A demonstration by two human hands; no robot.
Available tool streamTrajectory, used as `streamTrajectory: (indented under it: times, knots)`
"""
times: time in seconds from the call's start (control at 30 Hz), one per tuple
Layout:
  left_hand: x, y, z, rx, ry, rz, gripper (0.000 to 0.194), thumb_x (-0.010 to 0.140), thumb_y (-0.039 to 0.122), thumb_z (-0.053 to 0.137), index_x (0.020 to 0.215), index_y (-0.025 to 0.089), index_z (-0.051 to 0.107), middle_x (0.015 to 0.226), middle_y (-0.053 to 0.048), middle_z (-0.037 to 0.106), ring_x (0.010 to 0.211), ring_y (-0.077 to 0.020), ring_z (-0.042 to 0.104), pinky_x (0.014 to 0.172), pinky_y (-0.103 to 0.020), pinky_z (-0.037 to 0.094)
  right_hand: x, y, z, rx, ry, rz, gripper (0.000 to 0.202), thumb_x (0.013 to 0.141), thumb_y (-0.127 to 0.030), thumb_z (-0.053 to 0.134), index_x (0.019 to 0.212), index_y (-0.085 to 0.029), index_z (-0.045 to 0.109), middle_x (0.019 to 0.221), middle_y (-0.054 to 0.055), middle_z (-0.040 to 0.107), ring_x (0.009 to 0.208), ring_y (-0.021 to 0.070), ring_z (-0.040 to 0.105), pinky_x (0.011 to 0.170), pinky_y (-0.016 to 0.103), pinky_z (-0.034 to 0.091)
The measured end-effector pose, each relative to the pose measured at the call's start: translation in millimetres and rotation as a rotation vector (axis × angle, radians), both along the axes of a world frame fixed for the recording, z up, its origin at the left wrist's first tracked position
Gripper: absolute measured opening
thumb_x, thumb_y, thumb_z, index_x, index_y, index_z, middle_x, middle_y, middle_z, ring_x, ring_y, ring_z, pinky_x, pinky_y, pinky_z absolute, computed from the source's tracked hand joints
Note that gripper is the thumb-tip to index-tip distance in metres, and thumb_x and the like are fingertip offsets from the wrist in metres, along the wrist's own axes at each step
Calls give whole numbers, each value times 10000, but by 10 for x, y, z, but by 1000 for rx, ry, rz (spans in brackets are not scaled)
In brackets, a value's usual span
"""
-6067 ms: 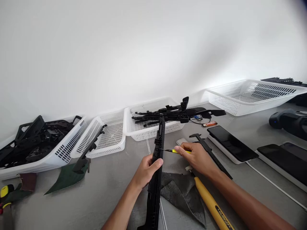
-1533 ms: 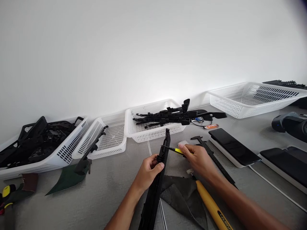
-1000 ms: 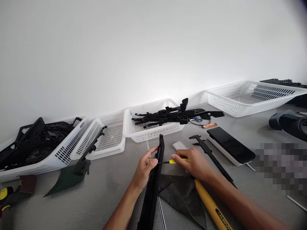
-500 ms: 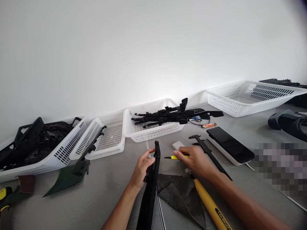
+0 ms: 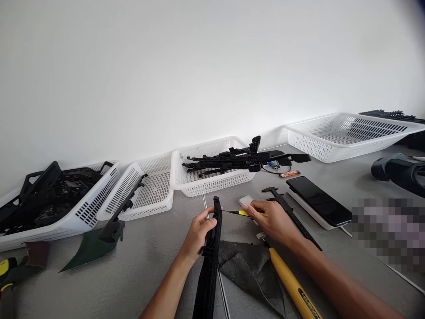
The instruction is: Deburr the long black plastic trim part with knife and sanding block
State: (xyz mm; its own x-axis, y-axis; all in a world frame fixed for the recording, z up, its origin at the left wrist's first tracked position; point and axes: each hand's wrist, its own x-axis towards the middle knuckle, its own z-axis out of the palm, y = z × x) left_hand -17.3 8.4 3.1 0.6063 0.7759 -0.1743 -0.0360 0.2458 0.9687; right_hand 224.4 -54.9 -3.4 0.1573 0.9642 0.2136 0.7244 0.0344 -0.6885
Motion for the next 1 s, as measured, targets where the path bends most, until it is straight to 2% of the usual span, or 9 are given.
streamTrajectory:
  times: [0.1, 0.33, 0.53, 0.77, 1.0]
  knots:
    - [5, -8, 6, 4, 5, 16, 612, 863, 444, 732, 1361, 99, 646, 591, 104, 338, 507, -78, 282, 457, -205, 270, -5, -6, 11, 5, -3, 24, 705, 985, -792, 374, 581, -216, 385, 534, -20, 412, 521, 127, 347, 538, 301, 223]
    - [17, -16, 25, 15, 27, -11, 606, 864, 459, 729, 1346, 101, 652, 592, 101, 365, 498, -77, 297, 459, -209, 284, 14, 6, -5, 23, 1, -40, 716, 994, -799, 350, 579, -218, 403, 538, -16, 421, 518, 132, 361, 539, 303, 222]
    - [10, -12, -1, 4, 42, -13, 634, 861, 469, 732, 1370, 102, 641, 575, 107, 355, 484, -76, 287, 453, -209, 278, -1, 12, -17, 22, -9, -42, 716, 985, -811, 349, 584, -220, 398, 544, -16, 419, 521, 136, 371, 542, 300, 228]
    - [12, -1, -29, -3, 42, 56, 678, 858, 467, 728, 1413, 94, 612, 590, 100, 363, 500, -80, 291, 453, -208, 288, -20, -5, -25, 14, -18, -3, 716, 975, -810, 387, 573, -218, 397, 537, -19, 431, 509, 131, 370, 538, 301, 223]
    - [-1, -1, -5, 19, 55, 9, 638, 891, 461, 703, 1415, 110, 613, 592, 103, 344, 499, -82, 281, 460, -215, 285, -8, -13, -16, 15, -6, -25, 716, 995, -805, 343, 587, -220, 414, 540, -15, 443, 514, 139, 385, 542, 301, 238]
